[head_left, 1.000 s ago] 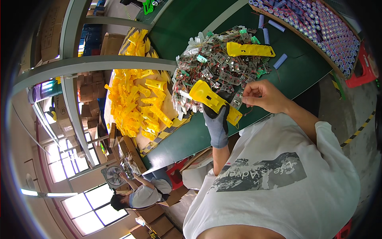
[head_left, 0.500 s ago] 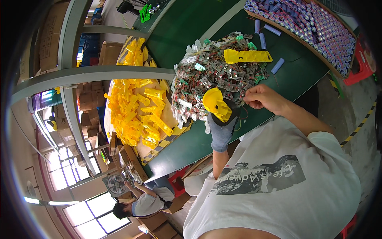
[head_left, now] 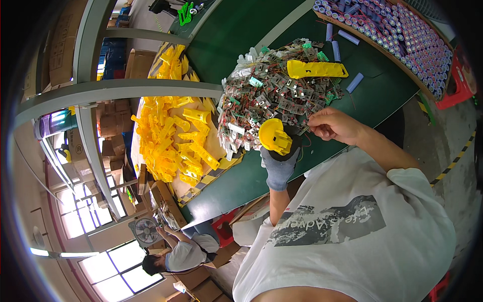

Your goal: The person assembles circuit boards into yellow plastic housings by hand.

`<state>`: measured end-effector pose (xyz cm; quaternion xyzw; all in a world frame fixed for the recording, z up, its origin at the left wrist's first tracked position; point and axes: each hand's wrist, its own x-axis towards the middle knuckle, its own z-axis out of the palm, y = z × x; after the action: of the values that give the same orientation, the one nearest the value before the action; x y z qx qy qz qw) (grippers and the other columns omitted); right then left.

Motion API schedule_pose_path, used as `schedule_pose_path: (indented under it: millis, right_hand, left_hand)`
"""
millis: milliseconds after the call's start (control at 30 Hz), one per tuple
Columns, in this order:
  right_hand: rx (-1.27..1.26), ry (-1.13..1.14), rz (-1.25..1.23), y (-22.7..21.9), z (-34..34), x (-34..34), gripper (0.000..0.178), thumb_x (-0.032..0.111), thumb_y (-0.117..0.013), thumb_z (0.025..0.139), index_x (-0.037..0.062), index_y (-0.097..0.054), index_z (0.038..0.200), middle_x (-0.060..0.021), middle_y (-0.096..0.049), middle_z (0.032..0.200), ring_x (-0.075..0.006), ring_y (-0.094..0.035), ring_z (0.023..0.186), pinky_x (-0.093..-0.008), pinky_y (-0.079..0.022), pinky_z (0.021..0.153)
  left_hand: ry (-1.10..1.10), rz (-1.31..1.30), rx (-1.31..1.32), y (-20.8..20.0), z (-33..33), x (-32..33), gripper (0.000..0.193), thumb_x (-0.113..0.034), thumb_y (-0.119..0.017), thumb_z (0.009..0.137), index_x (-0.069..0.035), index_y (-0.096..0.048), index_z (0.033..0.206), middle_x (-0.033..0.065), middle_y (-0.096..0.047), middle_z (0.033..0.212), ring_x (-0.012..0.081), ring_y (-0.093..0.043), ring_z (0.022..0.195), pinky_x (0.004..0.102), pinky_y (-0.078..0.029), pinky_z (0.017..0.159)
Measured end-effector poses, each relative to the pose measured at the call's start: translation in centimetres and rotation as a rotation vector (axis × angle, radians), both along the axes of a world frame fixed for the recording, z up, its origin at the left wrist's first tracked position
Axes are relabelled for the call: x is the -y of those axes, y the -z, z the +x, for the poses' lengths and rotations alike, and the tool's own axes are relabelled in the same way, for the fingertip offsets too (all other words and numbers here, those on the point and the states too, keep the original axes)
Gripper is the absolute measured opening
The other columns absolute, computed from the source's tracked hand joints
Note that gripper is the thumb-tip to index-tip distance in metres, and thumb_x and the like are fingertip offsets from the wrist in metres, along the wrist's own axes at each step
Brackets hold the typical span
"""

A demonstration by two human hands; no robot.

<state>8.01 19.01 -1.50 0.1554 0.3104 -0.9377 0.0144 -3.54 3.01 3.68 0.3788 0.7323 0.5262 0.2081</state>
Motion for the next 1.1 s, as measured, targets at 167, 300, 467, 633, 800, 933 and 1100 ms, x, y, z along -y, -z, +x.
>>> schedule_pose_path:
  millis: [167,300,467,633,800,933,1100]
  right_hand:
    - [-0.030,0.033,-0.051,0.0,-0.2,0.7,0.021,0.017,-0.053,0.093,0.0056,-0.057,0.075,0.0024,-0.051,0.064,-0.0037,-0.044,0.053,-0.0192,-0.029,0.045]
    - [-0.023,0.345,0.760,-2.6,-0.2,2.0,0.016,0.019,-0.059,0.090,0.0048,-0.061,0.083,0.0022,-0.055,0.072,-0.0067,-0.050,0.064,-0.0210,-0.035,0.056]
    - [-0.046,0.423,1.011,-3.2,0.0,2.4,0.016,0.019,-0.065,0.084,0.0066,-0.067,0.094,-0.0008,-0.065,0.080,-0.0099,-0.058,0.072,-0.0251,-0.040,0.062]
    - [-0.079,0.336,0.992,-3.5,0.0,2.9,0.016,0.017,-0.065,0.084,0.0065,-0.070,0.095,-0.0028,-0.070,0.082,-0.0101,-0.063,0.073,-0.0249,-0.042,0.064]
    - [-0.085,0.328,0.789,-2.6,-0.5,3.9,0.016,0.012,-0.066,0.084,0.0031,-0.069,0.098,-0.0049,-0.070,0.084,-0.0082,-0.062,0.073,-0.0240,-0.046,0.066]
    - [-0.080,0.350,0.631,-2.4,-0.6,4.2,0.016,0.007,-0.066,0.084,-0.0015,-0.068,0.097,-0.0072,-0.069,0.086,-0.0082,-0.063,0.075,-0.0225,-0.051,0.069]
    - [-0.082,0.339,0.518,-2.5,-0.4,4.2,0.015,0.006,-0.067,0.084,-0.0032,-0.067,0.097,-0.0072,-0.069,0.087,-0.0086,-0.063,0.078,-0.0221,-0.051,0.070]
  left_hand:
    - [-0.159,0.126,-0.043,1.2,0.1,0.1,0.043,0.006,-0.071,0.068,0.001,-0.057,0.108,0.0079,-0.064,0.097,0.0172,-0.062,0.086,0.0304,-0.049,0.081]
    - [-0.411,0.278,0.061,3.5,-0.4,0.9,0.056,0.005,-0.074,0.067,0.002,-0.050,0.117,0.0102,-0.060,0.108,0.0190,-0.059,0.098,0.0318,-0.046,0.089]
    - [-0.482,0.202,0.259,4.0,-0.8,1.3,0.078,0.006,-0.074,0.067,0.002,-0.030,0.132,0.0142,-0.044,0.127,0.0222,-0.049,0.114,0.0360,-0.040,0.100]
    - [-0.431,0.150,0.291,4.8,-1.2,1.8,0.080,0.005,-0.075,0.067,0.002,-0.028,0.132,0.0145,-0.044,0.128,0.0224,-0.048,0.115,0.0360,-0.041,0.100]
    - [-0.356,0.102,0.287,4.6,-0.9,1.8,0.082,0.004,-0.076,0.068,0.002,-0.027,0.133,0.0143,-0.044,0.128,0.0227,-0.047,0.116,0.0359,-0.041,0.100]
    - [-0.505,0.218,0.240,4.3,0.3,0.8,0.059,0.003,-0.071,0.072,0.002,-0.039,0.122,0.0109,-0.052,0.114,0.0194,-0.054,0.102,0.0324,-0.045,0.090]
    - [-0.463,0.316,0.183,3.9,0.6,0.3,0.040,0.003,-0.067,0.076,0.001,-0.051,0.112,0.0081,-0.060,0.101,0.0167,-0.060,0.087,0.0296,-0.049,0.081]
